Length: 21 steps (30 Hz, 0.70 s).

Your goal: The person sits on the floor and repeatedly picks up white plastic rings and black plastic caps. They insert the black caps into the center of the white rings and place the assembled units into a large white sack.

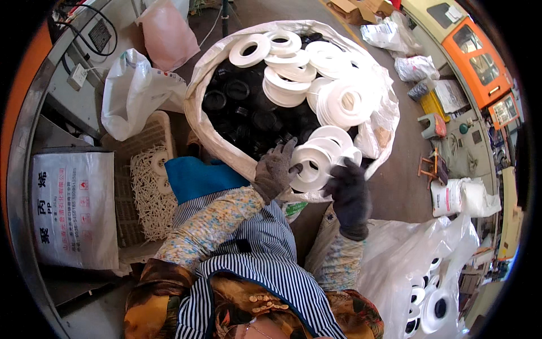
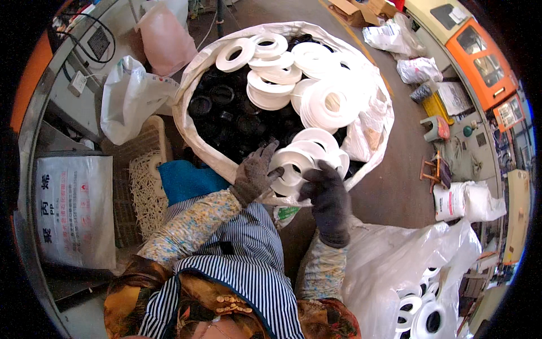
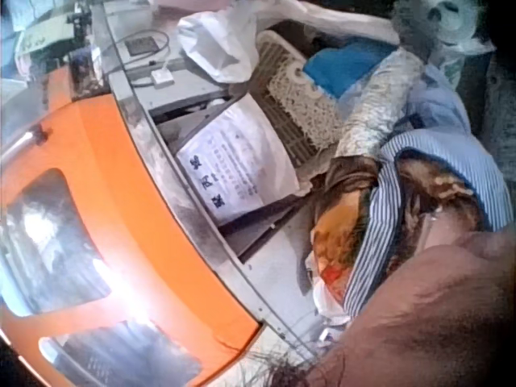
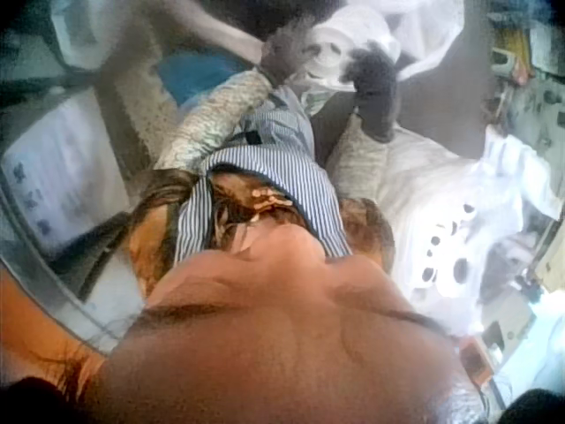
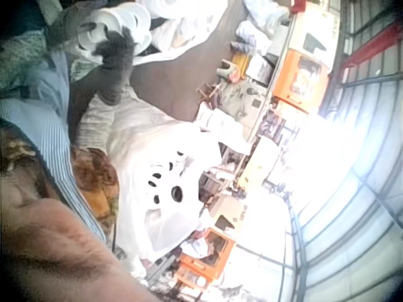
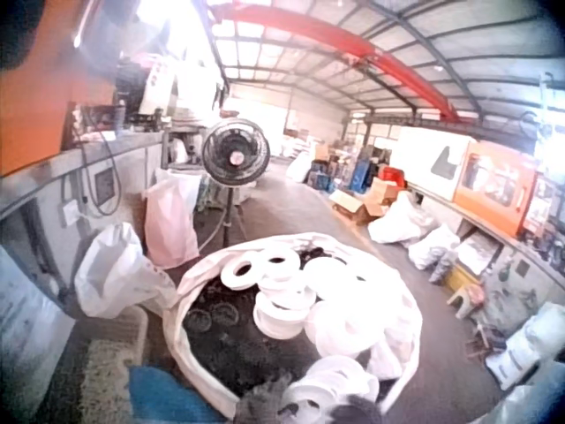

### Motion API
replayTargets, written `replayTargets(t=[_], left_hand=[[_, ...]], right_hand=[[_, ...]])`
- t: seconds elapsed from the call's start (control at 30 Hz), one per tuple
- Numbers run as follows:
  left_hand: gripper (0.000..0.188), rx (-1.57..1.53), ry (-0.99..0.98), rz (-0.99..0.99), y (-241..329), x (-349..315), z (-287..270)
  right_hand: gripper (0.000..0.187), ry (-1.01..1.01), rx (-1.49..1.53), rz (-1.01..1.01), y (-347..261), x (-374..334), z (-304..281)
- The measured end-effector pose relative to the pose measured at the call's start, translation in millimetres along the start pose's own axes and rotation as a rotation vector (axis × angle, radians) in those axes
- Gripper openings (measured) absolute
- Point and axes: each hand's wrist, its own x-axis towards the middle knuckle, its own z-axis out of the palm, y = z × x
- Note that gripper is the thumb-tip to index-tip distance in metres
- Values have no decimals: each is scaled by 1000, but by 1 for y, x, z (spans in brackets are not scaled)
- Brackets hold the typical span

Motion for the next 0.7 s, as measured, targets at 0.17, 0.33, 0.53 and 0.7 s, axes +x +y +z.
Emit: replayTargets(t=[0.17, 0.33, 0.53, 0.7], left_hand=[[60, -568, 40, -181, 3, -18, -33], [38, -1180, 337, -354, -46, -46, -94], [44, -1689, 362, -436, -56, -52, -121], [48, -1746, 119, -360, -40, -42, -117]], right_hand=[[30, -167, -1449, -724, 16, 88, 54], [28, -560, -1861, -669, 63, 167, 52], [19, -344, -1661, -646, 56, 146, 68], [26, -349, -1288, -614, 69, 79, 109]])
